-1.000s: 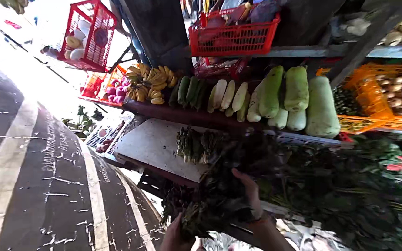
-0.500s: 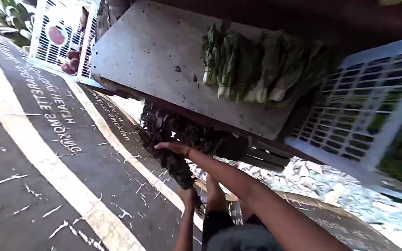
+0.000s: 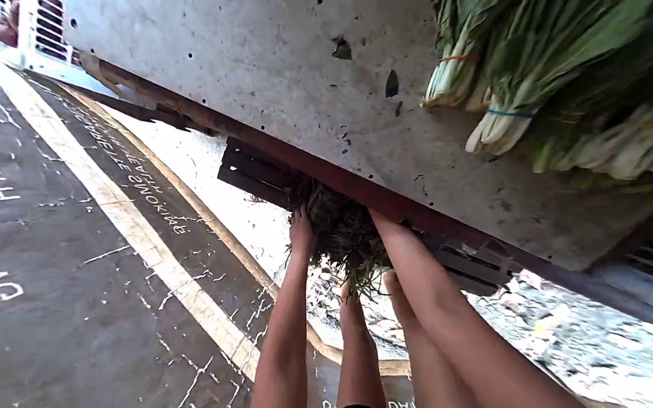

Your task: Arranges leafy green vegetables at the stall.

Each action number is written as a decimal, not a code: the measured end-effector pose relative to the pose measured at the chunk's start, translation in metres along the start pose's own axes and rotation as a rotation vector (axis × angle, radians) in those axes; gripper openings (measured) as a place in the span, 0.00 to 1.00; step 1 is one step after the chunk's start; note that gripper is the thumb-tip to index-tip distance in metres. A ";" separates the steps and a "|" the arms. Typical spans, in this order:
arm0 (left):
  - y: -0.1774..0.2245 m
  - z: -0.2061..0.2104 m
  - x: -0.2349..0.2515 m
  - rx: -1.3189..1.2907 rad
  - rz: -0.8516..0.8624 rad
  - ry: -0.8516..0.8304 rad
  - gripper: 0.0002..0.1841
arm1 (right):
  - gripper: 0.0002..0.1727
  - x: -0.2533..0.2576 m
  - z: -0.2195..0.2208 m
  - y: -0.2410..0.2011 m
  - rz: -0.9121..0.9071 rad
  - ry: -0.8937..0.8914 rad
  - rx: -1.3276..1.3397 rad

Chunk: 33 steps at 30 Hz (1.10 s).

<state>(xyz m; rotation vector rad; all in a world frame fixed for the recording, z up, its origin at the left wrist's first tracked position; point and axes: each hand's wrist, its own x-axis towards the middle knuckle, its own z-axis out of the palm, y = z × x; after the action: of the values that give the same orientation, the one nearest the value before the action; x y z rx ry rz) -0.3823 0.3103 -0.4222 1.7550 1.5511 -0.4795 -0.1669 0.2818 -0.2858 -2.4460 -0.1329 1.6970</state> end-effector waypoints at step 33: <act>0.612 -0.039 -0.411 0.677 1.062 0.015 0.28 | 0.21 -0.222 -0.312 0.368 -0.970 1.252 0.017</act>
<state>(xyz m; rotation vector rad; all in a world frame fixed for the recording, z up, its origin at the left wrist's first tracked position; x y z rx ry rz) 0.1156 0.0545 0.0584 2.7558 0.2622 -0.4406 0.0402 -0.1418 -0.0417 -2.2800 -0.8827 -0.2510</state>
